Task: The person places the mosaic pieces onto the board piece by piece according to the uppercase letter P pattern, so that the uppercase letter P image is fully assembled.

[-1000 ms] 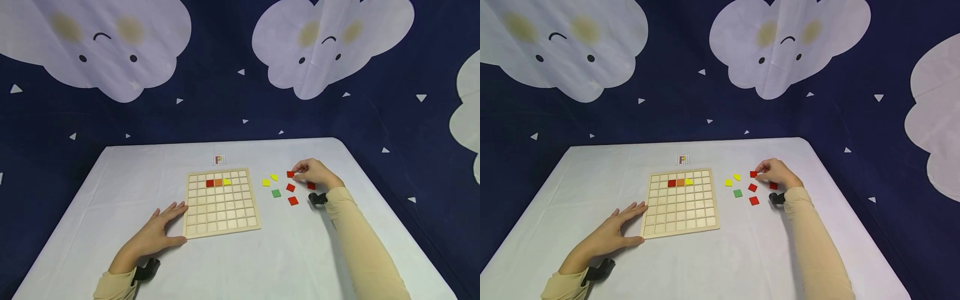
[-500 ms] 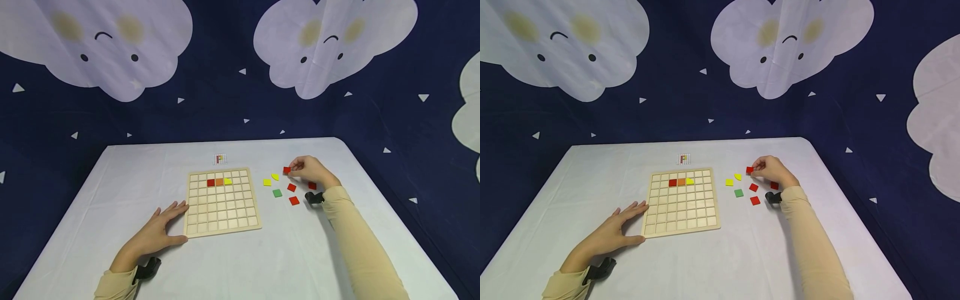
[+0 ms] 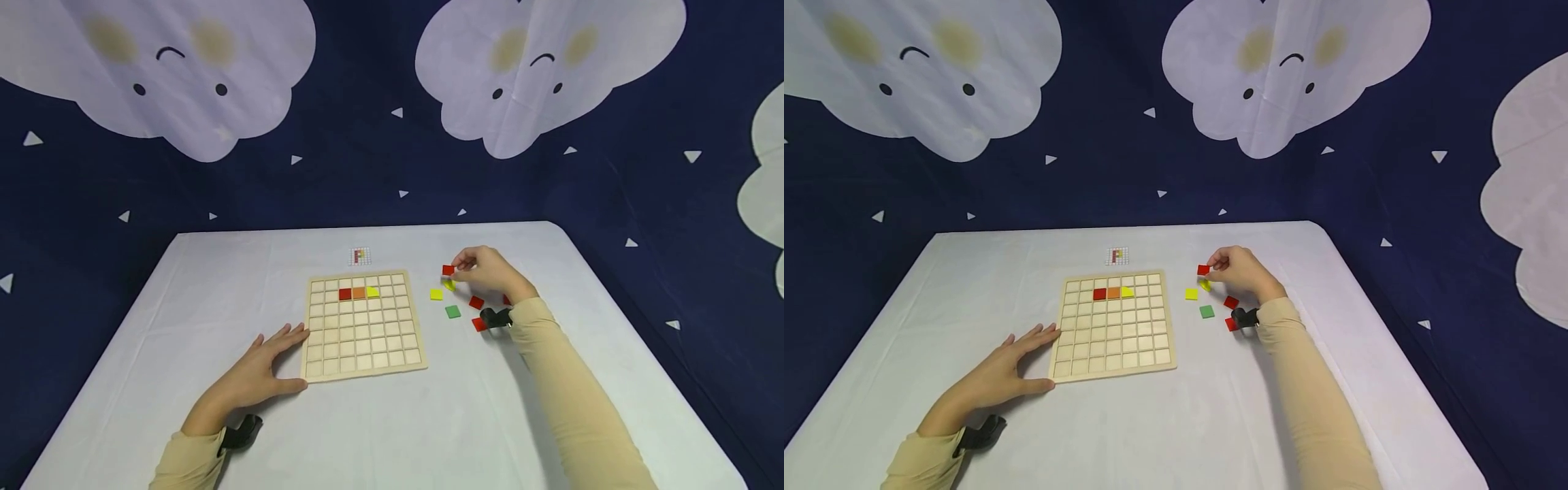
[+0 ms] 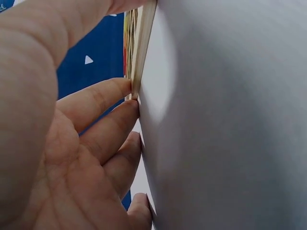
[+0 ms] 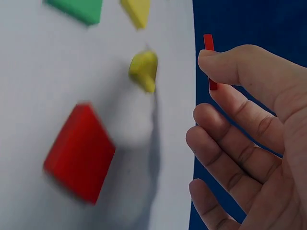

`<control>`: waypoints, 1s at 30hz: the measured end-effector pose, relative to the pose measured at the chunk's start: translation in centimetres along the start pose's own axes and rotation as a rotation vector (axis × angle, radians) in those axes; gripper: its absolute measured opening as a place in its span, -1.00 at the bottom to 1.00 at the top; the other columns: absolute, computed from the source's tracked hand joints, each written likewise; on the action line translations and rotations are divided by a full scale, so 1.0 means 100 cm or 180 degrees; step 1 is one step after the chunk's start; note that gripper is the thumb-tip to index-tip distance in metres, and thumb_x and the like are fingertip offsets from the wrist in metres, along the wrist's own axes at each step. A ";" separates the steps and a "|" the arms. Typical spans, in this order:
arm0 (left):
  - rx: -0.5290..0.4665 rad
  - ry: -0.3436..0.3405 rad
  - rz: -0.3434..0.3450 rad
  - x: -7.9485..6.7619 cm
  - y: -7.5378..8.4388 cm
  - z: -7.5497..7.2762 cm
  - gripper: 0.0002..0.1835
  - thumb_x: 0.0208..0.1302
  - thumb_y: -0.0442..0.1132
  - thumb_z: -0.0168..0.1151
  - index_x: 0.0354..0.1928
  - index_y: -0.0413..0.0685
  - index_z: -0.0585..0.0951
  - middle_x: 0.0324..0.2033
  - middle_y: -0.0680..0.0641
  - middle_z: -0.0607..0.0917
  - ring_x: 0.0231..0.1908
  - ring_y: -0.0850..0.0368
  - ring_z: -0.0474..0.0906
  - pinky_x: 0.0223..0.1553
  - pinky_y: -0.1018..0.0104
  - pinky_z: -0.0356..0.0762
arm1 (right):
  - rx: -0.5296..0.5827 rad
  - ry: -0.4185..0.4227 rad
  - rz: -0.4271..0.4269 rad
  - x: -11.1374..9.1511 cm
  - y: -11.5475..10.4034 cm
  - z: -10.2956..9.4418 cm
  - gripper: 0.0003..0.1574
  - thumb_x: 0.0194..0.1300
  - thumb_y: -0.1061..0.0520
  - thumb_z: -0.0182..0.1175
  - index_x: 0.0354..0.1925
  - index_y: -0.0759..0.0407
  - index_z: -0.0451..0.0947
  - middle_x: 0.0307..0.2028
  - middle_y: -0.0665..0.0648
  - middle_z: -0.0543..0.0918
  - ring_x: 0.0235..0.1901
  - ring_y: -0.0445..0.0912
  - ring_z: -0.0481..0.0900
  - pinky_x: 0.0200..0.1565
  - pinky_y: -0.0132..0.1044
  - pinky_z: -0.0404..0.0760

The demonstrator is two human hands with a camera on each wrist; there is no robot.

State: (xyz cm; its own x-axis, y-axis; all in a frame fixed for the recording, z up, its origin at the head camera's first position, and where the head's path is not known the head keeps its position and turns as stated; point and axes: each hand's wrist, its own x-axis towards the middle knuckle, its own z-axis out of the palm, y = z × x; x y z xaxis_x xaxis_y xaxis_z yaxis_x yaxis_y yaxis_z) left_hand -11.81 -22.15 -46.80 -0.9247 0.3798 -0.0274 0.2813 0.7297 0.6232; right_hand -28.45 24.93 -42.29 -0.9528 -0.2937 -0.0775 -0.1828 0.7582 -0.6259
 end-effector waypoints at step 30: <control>0.0053 -0.0055 -0.0006 0.000 0.006 -0.004 0.00 0.05 0.01 0.71 0.53 -0.12 0.49 0.59 -0.21 0.41 0.64 -0.39 0.17 0.56 -0.62 -0.14 | 0.0008 -0.0337 -0.0626 0.022 -0.087 0.062 -0.70 0.34 0.07 0.48 -0.01 0.12 0.73 -0.01 0.11 0.77 0.08 0.04 0.69 0.25 -0.03 0.67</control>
State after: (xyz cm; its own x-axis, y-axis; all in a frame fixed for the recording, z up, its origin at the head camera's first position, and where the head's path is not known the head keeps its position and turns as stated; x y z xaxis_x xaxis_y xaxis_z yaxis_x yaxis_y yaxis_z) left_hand -11.79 -21.97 -46.09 -0.9207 0.3881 -0.0422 0.2839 0.7398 0.6100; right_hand -27.45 14.14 -41.81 -0.8680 -0.4953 -0.0348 -0.3617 0.6789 -0.6390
